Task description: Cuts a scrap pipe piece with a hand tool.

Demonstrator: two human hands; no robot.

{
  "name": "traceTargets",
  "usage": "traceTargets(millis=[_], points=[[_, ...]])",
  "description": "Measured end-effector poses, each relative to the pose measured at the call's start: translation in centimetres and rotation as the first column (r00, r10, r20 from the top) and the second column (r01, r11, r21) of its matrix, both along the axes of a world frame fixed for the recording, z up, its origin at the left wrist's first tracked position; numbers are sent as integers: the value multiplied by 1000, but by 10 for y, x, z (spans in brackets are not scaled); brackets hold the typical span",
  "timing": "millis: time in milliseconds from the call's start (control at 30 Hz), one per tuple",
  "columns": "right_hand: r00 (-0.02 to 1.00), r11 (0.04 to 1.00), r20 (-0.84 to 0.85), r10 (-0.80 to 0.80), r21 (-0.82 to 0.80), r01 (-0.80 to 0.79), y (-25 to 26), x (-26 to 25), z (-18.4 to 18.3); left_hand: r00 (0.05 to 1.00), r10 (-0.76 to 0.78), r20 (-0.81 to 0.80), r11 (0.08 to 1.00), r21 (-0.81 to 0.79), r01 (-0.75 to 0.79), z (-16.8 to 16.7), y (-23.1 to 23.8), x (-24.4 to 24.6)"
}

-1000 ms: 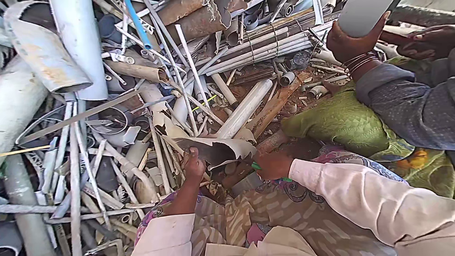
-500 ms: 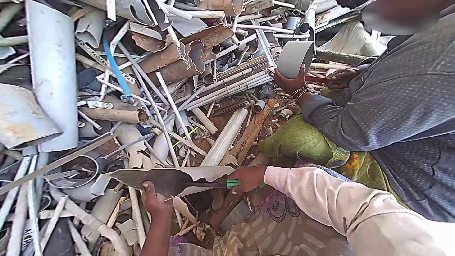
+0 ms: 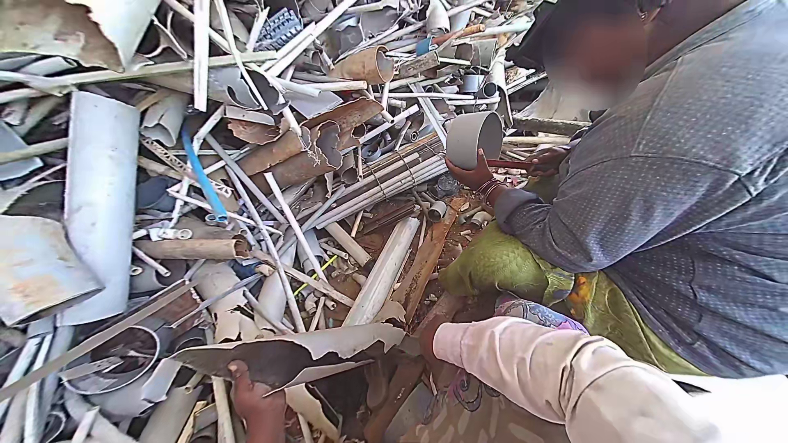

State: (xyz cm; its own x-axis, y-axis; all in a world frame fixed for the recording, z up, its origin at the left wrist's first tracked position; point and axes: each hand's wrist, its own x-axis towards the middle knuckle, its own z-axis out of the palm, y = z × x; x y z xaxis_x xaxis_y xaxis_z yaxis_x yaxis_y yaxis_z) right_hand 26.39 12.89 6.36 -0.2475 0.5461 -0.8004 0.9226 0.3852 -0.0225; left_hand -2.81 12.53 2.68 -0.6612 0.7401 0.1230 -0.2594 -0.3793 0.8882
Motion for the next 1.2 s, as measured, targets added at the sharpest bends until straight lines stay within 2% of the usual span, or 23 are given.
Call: traceTargets(millis=[133,333,500,667,800,1067,1133,1200], points=[[993,995,-61,97,10,-96,-1,3,3,997,69,45,996,-57,-66,6,0,3],[930,972,-286,230,11,-237,6,8,-10,1000,15,-15,997,-73,-16,6,1,13],[963,982,-209,172,-38,-184,-10,6,-5,999,-22,-42,998,-68,19,9,-2,18],[943,965,-211,259,10,-263,-6,5,-5,1000,-13,-9,997,-71,13,9,-1,15],[942,963,-209,265,4,-270,-4,7,-14,1000,-13,-19,997,-80,11,10,-2,17],[956,977,-232,179,-76,-201,-14,5,-1,991,-8,-131,983,-182,-16,18,-1,18],[959,979,-231,162,-86,-186,-16,4,0,974,-16,-225,965,-260,-44,20,-2,16],[959,978,-224,172,-81,-194,-16,4,-3,913,-95,-398,918,-389,-74,26,-7,12]])
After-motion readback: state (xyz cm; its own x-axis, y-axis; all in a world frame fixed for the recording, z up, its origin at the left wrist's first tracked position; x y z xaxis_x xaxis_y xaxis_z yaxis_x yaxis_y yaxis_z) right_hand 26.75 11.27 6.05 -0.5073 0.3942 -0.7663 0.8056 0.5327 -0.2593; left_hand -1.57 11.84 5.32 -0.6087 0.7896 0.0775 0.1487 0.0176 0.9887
